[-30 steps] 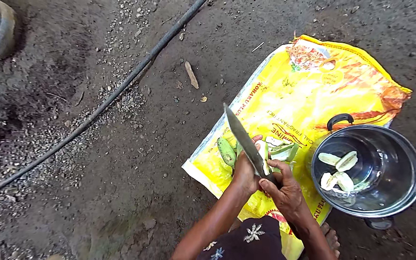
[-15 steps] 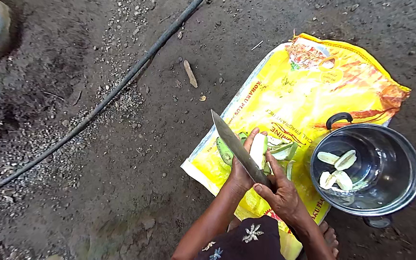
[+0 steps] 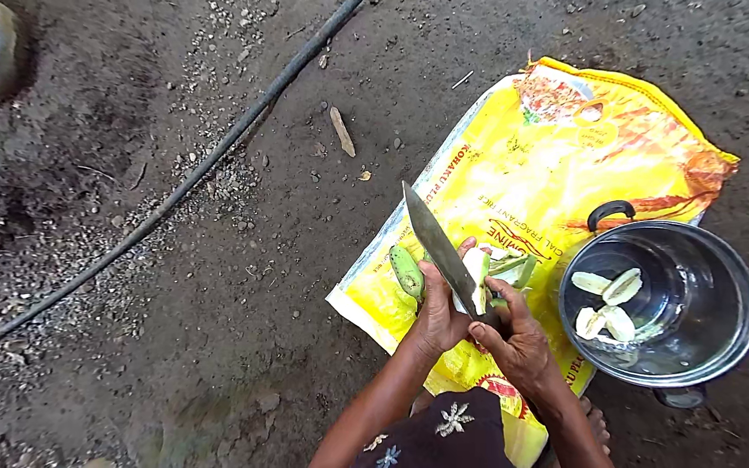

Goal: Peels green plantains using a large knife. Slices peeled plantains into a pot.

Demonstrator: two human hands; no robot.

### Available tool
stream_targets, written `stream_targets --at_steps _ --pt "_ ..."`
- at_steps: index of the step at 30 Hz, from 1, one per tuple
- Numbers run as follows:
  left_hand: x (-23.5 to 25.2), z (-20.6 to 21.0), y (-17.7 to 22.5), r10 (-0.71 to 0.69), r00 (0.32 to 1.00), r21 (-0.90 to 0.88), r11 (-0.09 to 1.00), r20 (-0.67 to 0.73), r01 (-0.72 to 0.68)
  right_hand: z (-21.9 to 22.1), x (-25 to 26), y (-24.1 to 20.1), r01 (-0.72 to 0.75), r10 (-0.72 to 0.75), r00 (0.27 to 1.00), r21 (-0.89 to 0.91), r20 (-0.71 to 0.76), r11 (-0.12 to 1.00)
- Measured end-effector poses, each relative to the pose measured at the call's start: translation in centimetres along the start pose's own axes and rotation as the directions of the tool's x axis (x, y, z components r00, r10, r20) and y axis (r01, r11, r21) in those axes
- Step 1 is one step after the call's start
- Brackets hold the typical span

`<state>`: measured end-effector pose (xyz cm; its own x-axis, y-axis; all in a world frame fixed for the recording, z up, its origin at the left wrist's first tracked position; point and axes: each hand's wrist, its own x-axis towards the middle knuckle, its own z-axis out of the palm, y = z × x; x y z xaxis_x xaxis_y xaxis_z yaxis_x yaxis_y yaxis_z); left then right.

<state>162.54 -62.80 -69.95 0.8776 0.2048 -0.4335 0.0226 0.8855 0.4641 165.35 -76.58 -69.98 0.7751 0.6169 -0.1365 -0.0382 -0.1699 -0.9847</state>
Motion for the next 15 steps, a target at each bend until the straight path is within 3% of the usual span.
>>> stream_targets --at_steps 9,15 --pt "0.25 -0.57 -0.13 -0.027 0.995 -0.032 0.999 0.097 0.030 -0.66 0.18 -0.97 -0.113 0.105 0.990 0.088 0.091 0.990" --pt "0.21 0.12 -0.10 -0.007 1.000 0.015 1.000 0.018 0.007 -0.27 0.22 -0.64 -0.104 0.097 0.992 0.092 0.083 0.990"
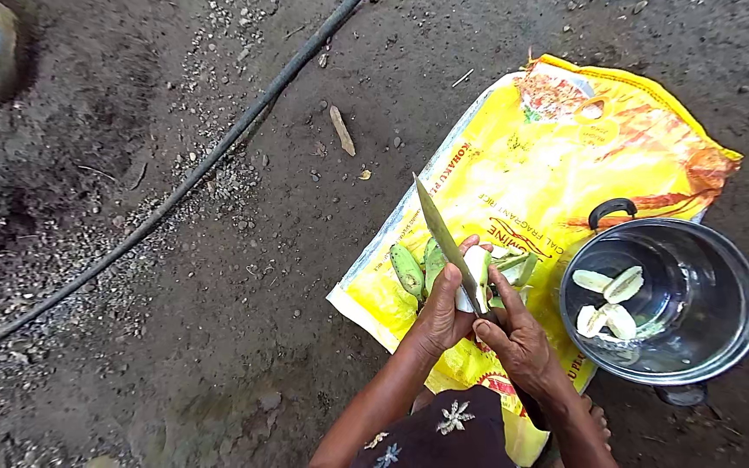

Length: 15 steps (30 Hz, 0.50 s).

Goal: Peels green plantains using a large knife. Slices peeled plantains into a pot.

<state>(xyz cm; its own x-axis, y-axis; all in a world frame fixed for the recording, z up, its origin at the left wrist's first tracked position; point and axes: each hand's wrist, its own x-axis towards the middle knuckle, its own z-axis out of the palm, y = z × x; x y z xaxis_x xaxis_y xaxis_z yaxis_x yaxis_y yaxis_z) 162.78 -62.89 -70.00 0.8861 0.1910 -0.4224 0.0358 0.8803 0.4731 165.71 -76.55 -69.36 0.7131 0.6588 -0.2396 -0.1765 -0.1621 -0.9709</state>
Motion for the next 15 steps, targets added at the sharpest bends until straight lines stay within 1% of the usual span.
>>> stream_targets --at_steps 7,9,11,15 --pt "0.0 1.1 -0.7 0.062 0.977 0.061 0.997 -0.204 -0.050 0.4 0.1 1.0 0.034 -0.038 0.997 -0.055 -0.069 0.998" --pt "0.0 1.2 -0.9 0.077 0.972 0.063 0.996 -0.221 -0.065 0.4 0.1 1.0 0.041 -0.048 0.995 -0.083 -0.084 0.996" --pt "0.1 1.3 -0.9 0.077 0.975 0.061 0.996 -0.209 -0.065 0.3 0.0 0.9 0.037 -0.047 0.994 -0.103 -0.094 0.994" --pt "0.0 1.2 -0.8 0.022 0.983 0.006 1.000 -0.185 -0.021 -0.2 0.1 0.9 0.024 -0.032 0.996 -0.103 -0.082 0.994"
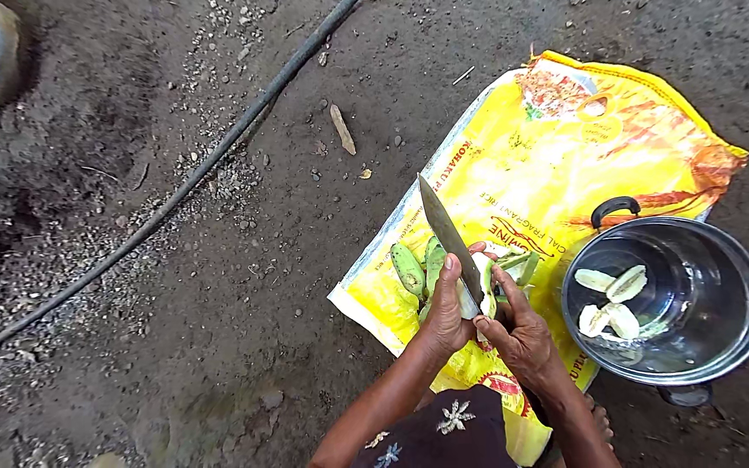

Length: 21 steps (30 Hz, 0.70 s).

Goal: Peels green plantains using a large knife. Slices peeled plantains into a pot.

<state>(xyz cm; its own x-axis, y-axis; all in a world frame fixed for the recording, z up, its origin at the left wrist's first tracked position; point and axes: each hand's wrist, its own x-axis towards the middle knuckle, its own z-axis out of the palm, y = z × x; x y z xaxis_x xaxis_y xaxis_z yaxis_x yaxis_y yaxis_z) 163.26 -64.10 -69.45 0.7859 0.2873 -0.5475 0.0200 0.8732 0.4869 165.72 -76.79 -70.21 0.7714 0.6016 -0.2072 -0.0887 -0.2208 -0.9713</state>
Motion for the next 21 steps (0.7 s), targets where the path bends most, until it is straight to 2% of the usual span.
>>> stream_targets --at_steps 7,10,13,14,16,19,21 --pt "-0.2 -0.7 0.7 -0.064 0.996 0.013 0.998 0.061 0.064 -0.3 0.2 0.3 0.015 -0.016 0.999 0.032 0.038 0.999" --pt "-0.6 -0.8 1.0 -0.118 0.992 0.020 0.993 0.033 0.117 -1.0 0.3 0.7 0.036 -0.034 0.998 -0.030 0.044 0.999" --pt "-0.8 -1.0 1.2 -0.179 0.983 0.008 0.984 0.051 0.178 -1.8 0.2 0.5 -0.022 0.025 0.999 -0.104 0.020 0.994" --pt "-0.8 -1.0 1.2 -0.190 0.981 0.003 0.982 0.047 0.190 -1.8 0.2 0.3 -0.054 0.056 0.998 -0.071 0.020 0.996" --pt "-0.6 -0.9 1.4 -0.214 0.976 0.004 0.977 0.033 0.214 -1.5 0.3 0.1 -0.153 0.151 0.988 0.117 0.020 0.981" --pt "0.2 -1.6 1.7 -0.221 0.975 -0.019 0.975 -0.009 0.221 -0.9 0.4 1.0 -0.284 0.290 0.956 0.409 0.047 0.867" --pt "0.4 -1.8 2.1 -0.233 0.969 -0.064 0.972 -0.087 0.227 -0.7 0.2 1.4 -0.323 0.330 0.941 0.466 0.070 0.824"
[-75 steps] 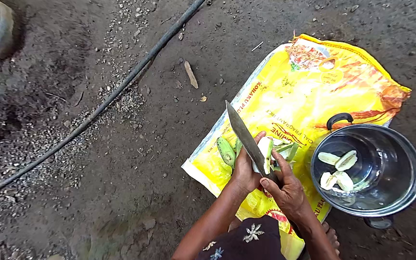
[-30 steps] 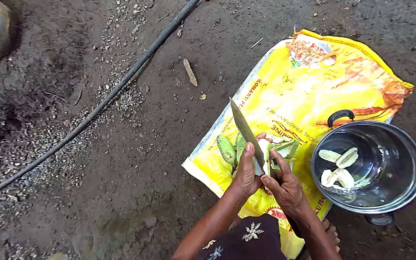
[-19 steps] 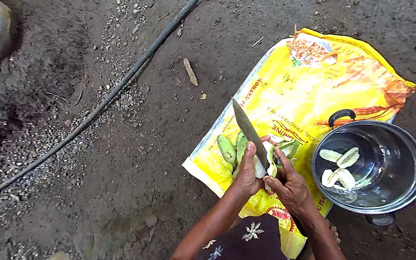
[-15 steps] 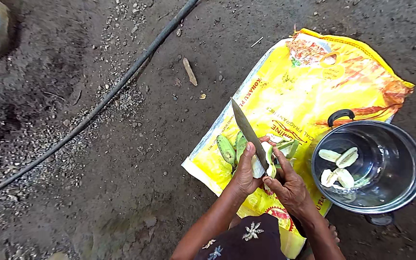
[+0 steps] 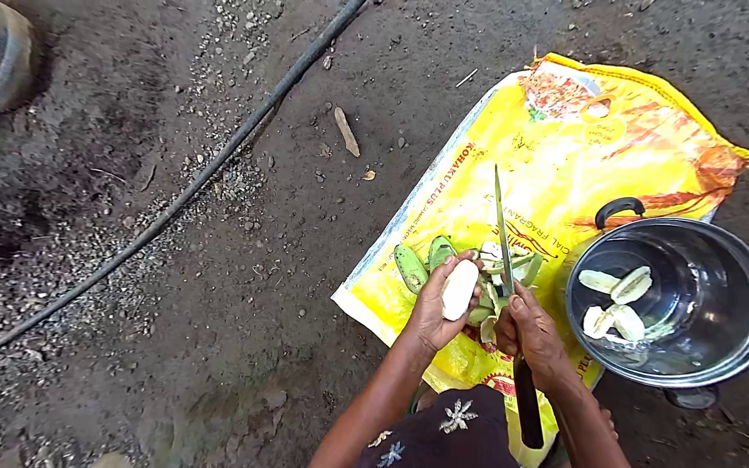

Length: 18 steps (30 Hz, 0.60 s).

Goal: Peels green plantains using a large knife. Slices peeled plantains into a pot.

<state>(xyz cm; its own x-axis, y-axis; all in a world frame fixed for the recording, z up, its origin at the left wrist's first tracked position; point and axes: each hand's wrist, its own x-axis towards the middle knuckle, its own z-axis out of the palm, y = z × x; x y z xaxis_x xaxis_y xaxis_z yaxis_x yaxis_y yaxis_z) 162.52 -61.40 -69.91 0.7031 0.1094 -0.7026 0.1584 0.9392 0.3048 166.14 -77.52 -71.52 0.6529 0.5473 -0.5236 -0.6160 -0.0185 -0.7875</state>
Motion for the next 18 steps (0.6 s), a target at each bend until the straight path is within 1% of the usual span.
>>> stream_targets --at_steps 2,4,7,8,11,14,18 --pt "0.0 0.1 0.3 -0.014 0.998 -0.039 0.999 -0.055 0.012 0.0 -0.2 -0.1 0.015 -0.014 1.000 -0.064 0.017 0.998" --pt "0.1 0.6 0.4 -0.019 0.995 -0.080 0.997 -0.093 0.012 0.3 -0.5 -0.7 0.080 -0.070 0.996 -0.200 0.055 0.977" --pt "0.5 1.4 0.3 -0.014 0.992 -0.116 0.993 -0.127 0.000 1.4 -1.1 -1.5 0.207 -0.168 0.977 -0.412 0.128 0.887" --pt "0.5 1.7 0.4 -0.017 0.990 -0.115 0.993 -0.137 0.001 1.8 -1.3 -1.5 0.239 -0.192 0.970 -0.458 0.149 0.856" --pt "0.4 2.0 0.7 -0.015 0.989 -0.118 0.993 -0.148 -0.002 2.5 -1.4 -1.0 0.298 -0.244 0.954 -0.531 0.171 0.793" --pt "0.4 1.9 0.8 -0.007 0.988 -0.114 0.993 -0.154 -0.011 2.3 -1.2 -0.6 0.346 -0.290 0.938 -0.573 0.190 0.743" --pt "0.5 1.8 0.5 -0.021 0.984 -0.128 0.992 -0.177 -0.002 1.9 -1.1 -0.7 0.348 -0.270 0.938 -0.577 0.220 0.739"
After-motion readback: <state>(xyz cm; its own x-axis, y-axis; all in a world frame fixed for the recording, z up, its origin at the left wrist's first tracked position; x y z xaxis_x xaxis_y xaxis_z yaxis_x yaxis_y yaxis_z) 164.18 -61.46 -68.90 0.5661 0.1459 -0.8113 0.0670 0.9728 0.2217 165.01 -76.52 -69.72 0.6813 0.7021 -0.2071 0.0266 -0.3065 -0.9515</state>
